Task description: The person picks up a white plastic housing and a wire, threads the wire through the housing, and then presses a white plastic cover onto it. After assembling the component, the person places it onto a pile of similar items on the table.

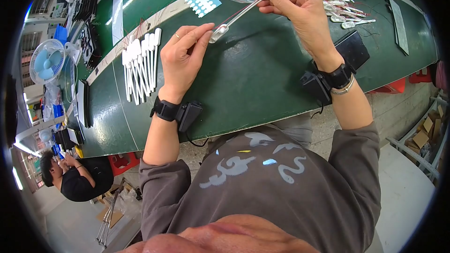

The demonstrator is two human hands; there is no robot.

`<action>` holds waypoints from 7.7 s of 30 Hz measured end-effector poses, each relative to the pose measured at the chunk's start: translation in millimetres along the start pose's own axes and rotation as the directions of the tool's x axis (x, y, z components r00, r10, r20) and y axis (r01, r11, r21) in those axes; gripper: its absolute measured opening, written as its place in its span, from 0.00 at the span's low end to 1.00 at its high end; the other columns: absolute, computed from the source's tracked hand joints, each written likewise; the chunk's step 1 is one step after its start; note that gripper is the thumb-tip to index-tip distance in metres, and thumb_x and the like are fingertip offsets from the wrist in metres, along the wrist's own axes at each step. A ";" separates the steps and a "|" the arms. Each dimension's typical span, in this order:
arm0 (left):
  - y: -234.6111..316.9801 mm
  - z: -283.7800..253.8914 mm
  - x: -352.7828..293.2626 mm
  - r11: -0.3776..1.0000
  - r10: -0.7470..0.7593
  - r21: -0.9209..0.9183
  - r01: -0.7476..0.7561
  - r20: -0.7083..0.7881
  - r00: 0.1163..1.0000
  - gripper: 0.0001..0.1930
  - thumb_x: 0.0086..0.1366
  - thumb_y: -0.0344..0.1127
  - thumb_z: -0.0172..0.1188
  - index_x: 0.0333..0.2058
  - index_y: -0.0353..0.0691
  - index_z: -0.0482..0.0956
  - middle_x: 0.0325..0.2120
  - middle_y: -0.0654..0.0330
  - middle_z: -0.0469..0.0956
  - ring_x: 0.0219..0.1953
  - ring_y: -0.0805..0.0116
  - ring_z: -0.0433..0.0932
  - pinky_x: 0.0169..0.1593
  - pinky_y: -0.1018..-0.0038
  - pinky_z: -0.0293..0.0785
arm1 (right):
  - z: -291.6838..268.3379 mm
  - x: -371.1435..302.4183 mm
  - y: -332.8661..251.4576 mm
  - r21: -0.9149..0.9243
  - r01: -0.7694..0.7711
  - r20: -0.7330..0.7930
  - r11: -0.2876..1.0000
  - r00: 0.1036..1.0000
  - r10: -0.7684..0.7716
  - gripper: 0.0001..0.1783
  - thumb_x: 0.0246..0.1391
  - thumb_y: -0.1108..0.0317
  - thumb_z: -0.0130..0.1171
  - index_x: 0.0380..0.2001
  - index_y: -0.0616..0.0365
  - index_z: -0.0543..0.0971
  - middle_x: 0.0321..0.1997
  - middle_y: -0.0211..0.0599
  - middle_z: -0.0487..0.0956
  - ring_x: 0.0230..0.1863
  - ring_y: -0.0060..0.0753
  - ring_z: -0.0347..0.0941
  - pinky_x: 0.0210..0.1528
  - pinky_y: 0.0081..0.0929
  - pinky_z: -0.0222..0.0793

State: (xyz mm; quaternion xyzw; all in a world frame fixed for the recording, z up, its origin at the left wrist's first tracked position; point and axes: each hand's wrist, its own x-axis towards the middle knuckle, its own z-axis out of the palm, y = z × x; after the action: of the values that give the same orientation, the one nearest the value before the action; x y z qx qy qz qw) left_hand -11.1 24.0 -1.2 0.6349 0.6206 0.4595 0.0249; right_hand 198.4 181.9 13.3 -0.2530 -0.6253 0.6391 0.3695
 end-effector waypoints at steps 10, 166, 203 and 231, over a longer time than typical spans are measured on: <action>8.3 -0.8 -1.8 0.983 -0.181 0.024 0.182 -0.026 0.983 0.06 0.60 0.29 0.66 0.37 0.42 0.86 0.28 0.62 0.79 0.22 0.69 0.75 0.26 0.74 0.70 | -3.5 2.4 2.8 0.092 -0.017 -0.017 0.996 1.000 0.019 0.15 0.66 0.69 0.52 0.51 0.66 0.75 0.49 0.46 0.80 0.45 0.28 0.79 0.51 0.23 0.76; 15.2 -11.4 0.1 0.538 -0.593 -0.460 0.706 0.388 0.705 0.07 0.68 0.32 0.59 0.39 0.33 0.79 0.26 0.65 0.81 0.22 0.88 0.68 0.23 0.88 0.60 | 22.2 3.6 -6.9 -0.541 0.021 0.471 0.841 0.836 0.282 0.12 0.61 0.67 0.59 0.43 0.63 0.82 0.30 0.28 0.79 0.27 0.17 0.71 0.31 0.18 0.67; 9.4 -12.7 -1.3 0.945 -0.309 -0.067 0.320 0.142 0.941 0.06 0.58 0.26 0.66 0.36 0.38 0.85 0.26 0.60 0.81 0.20 0.76 0.72 0.26 0.80 0.67 | 21.2 8.1 2.3 -0.433 -0.134 0.531 0.892 0.761 0.372 0.15 0.64 0.60 0.56 0.43 0.60 0.83 0.23 0.19 0.76 0.27 0.10 0.64 0.29 0.16 0.57; 4.0 4.6 -5.7 0.997 0.047 0.053 -0.054 0.131 0.990 0.10 0.55 0.27 0.68 0.38 0.43 0.85 0.34 0.63 0.83 0.37 0.63 0.80 0.41 0.70 0.76 | 26.6 3.6 0.0 -0.490 -0.096 0.500 0.867 0.784 0.369 0.15 0.63 0.61 0.57 0.43 0.61 0.83 0.23 0.22 0.75 0.26 0.12 0.65 0.28 0.16 0.59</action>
State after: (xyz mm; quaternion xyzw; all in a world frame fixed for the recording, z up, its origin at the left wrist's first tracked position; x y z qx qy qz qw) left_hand -4.1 21.0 -4.7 0.6794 0.6140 0.4001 0.0357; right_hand 175.4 168.4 16.2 -0.2005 -0.7974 0.5691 0.0111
